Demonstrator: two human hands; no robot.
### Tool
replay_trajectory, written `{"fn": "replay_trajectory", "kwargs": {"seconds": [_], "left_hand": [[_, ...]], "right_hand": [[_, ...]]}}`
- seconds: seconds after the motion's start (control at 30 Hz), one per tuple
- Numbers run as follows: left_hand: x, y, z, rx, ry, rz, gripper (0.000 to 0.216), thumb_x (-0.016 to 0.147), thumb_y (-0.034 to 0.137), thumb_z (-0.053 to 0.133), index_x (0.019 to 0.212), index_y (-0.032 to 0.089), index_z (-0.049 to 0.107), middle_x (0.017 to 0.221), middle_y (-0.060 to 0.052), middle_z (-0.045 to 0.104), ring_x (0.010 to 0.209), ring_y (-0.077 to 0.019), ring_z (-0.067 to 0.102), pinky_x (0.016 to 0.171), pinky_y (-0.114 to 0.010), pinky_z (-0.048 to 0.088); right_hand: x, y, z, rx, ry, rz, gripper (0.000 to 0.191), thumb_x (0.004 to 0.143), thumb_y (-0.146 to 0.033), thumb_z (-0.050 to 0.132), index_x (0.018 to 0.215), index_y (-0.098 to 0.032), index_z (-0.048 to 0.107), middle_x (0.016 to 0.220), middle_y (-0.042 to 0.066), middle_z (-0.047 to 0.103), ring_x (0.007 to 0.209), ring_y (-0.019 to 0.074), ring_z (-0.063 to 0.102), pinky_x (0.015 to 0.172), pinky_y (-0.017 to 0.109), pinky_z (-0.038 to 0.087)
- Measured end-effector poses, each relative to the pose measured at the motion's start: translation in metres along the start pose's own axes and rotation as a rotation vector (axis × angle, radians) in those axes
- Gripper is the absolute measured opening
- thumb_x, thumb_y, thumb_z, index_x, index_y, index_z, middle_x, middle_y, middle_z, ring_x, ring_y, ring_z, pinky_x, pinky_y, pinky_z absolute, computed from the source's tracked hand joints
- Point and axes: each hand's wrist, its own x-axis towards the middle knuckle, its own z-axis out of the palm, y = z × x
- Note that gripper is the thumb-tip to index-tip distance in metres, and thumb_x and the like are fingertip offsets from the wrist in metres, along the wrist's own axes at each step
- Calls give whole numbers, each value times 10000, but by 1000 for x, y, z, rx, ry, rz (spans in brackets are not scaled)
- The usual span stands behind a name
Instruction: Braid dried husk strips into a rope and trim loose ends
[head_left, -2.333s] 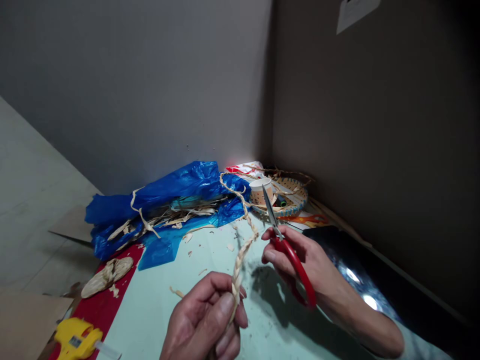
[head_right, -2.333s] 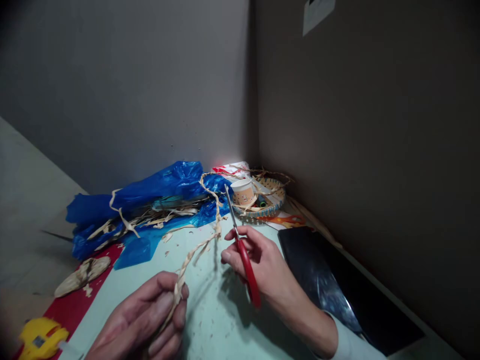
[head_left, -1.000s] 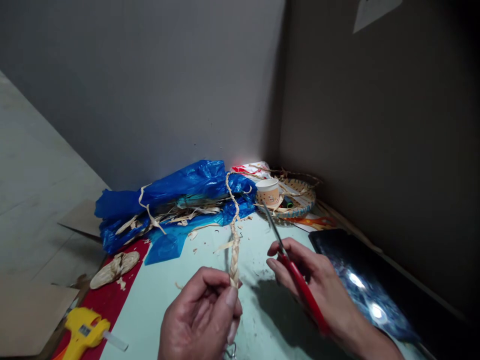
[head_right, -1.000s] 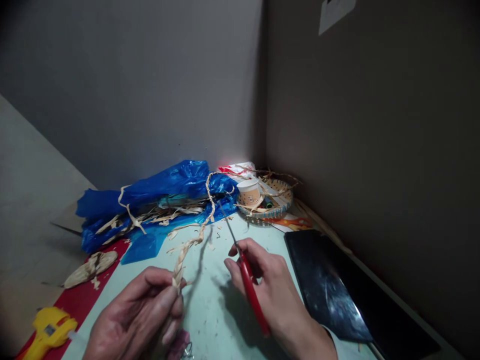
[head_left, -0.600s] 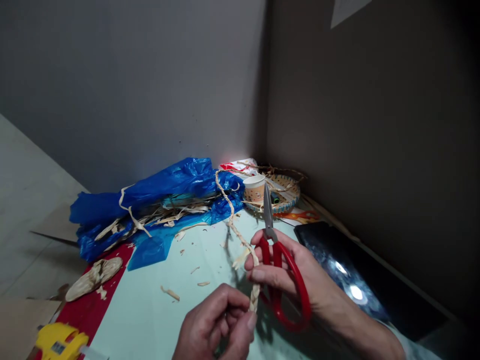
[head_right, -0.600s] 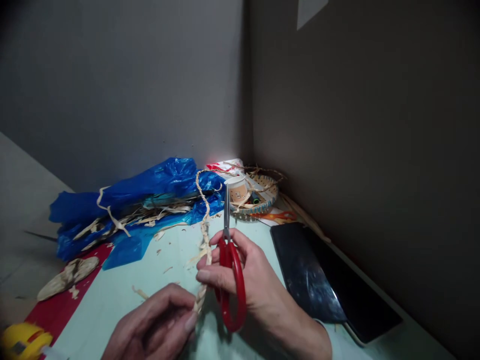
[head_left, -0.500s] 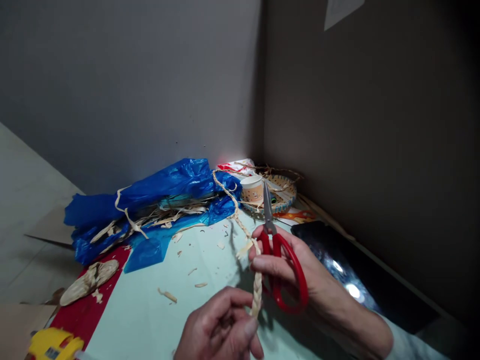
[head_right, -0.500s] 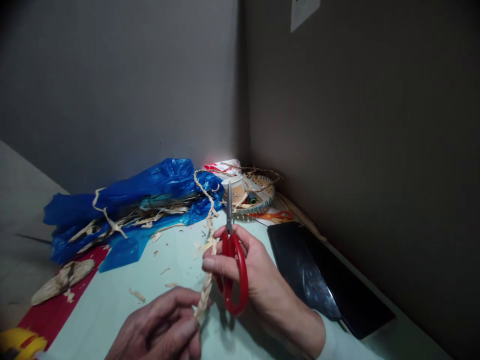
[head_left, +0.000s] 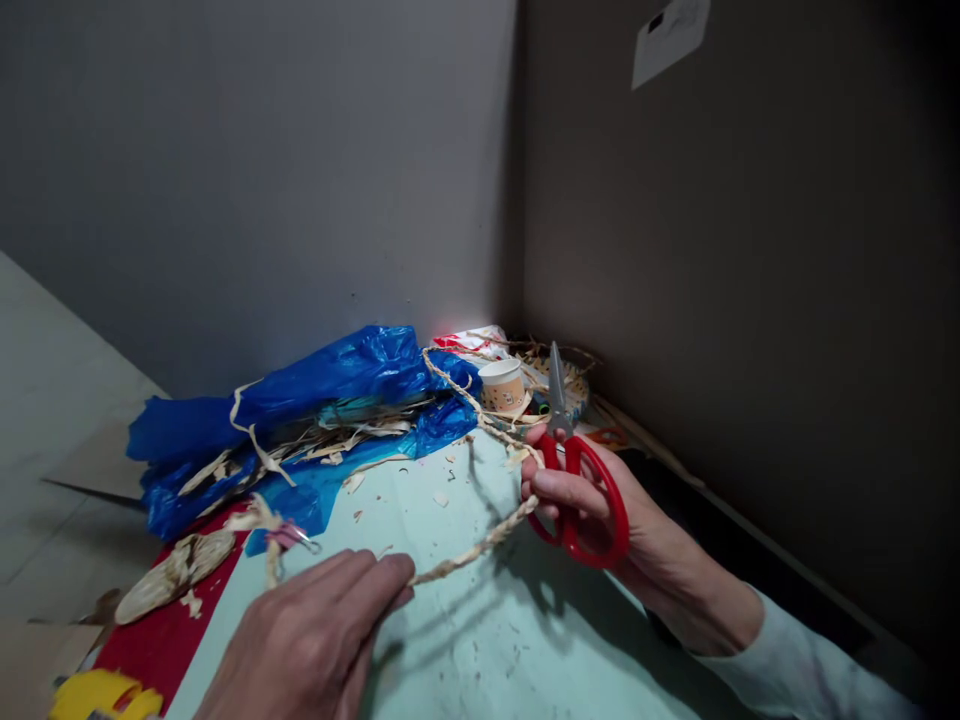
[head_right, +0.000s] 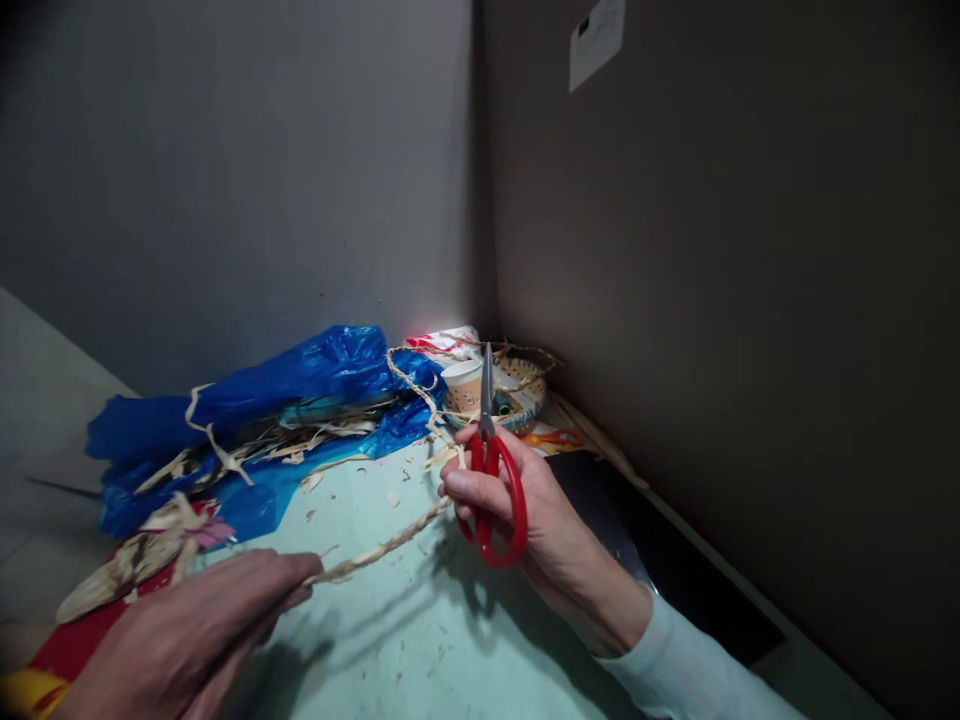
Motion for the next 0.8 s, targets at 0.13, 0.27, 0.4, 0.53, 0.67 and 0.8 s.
{"fn": "replay_trajectory", "kwargs": {"seconds": [0.13, 0.27, 0.4, 0.53, 0.67, 0.8], "left_hand": [[7, -18, 2, 189, -268, -159, 383, 881, 144, 323, 881, 232, 696, 937, -101, 753, 826, -267, 689, 710, -363, 493], [20, -24, 11, 171, -419, -270, 379, 896, 130, 351, 781, 197, 706, 805, -102, 733, 822, -272, 672, 792, -393, 465], [20, -13, 23, -117, -340, -277, 291, 897, 267, 498, 1105, 232, 700, 1103, -106, 730, 1040, -277, 632, 906, -361, 436], [21, 10, 38, -504, -286, -310, 243, 827, 320, 637, 1043, 258, 729, 1022, -35, 769, 937, -232, 672, 836, -268, 457], [25, 22, 49, -605, -158, -416, 274, 890, 278, 514, 742, 200, 731, 586, 10, 671, 564, -154, 598, 573, -216, 408], [23, 23, 49, -647, -196, -438, 275, 911, 329, 481, 853, 210, 722, 523, 40, 575, 532, -141, 545, 579, -222, 379]], "right_hand": [[-1, 11, 6, -78, -33, 49, 387, 770, -229, 769, 1036, -218, 488, 817, -23, 622, 639, 81, 525, 579, 184, 416], [-2, 26, 10, -88, -30, 101, 453, 711, -244, 812, 1002, -202, 468, 857, -1, 655, 720, 109, 578, 694, 224, 456], [-4, 41, 13, -126, -13, 108, 501, 701, -259, 821, 1035, -219, 449, 857, -8, 668, 736, 124, 607, 739, 254, 469], [-7, 47, 15, -113, -91, 110, 454, 723, -274, 804, 1016, -243, 458, 885, -14, 670, 772, 148, 637, 740, 279, 489], [-7, 42, 17, -142, -113, 122, 421, 739, -278, 792, 1000, -233, 465, 857, -13, 675, 752, 141, 638, 724, 268, 489], [-5, 36, 19, -152, -45, 138, 442, 723, -293, 803, 985, -218, 456, 771, -31, 650, 685, 132, 628, 667, 250, 484]]}}
